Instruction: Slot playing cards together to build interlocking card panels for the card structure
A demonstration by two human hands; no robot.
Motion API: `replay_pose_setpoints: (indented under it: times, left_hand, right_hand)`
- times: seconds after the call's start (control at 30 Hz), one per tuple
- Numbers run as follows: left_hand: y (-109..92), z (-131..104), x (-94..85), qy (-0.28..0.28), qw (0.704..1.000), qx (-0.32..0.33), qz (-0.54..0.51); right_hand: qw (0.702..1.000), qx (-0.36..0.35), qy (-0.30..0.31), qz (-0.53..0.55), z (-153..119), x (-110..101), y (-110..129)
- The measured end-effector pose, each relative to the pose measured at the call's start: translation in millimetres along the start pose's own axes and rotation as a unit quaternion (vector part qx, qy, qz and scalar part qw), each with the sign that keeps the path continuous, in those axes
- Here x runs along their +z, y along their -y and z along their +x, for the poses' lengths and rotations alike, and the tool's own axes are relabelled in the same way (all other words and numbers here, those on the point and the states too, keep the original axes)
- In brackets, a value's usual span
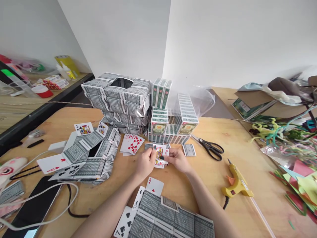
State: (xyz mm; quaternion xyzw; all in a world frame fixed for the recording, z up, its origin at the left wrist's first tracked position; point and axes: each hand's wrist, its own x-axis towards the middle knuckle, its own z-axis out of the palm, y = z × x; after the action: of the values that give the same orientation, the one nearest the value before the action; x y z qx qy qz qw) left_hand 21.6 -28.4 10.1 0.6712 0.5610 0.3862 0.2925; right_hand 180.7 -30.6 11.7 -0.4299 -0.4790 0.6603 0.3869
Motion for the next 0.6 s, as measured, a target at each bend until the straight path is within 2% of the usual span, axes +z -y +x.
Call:
replay_pose_setpoints:
  times: [0.2, 0.33, 0.5, 0.6]
  left_hand:
    - [-4, 1, -1.6, 0.001, 0.999, -0.014, -0.047]
    - [-5, 2, -1.5, 0.006, 0.998, -0.023, -0.062]
    - [2, 6, -3.3, 0.070, 0.987, -0.046, -0.135]
    - [6, 9, -5.3, 0.102, 0.976, -0.072, -0.179]
  right_hand:
    - [1.000, 0.002, 0.002, -0.014, 1, 0, -3]
    - [1.000, -0.015, -0.026, -0.012, 2, -2, -8]
    - [0.995, -0.035, -0.093, -0.013, 4, -7, -11]
    - [0.993, -0.036, -0.112, -0.026, 5, -9, -11]
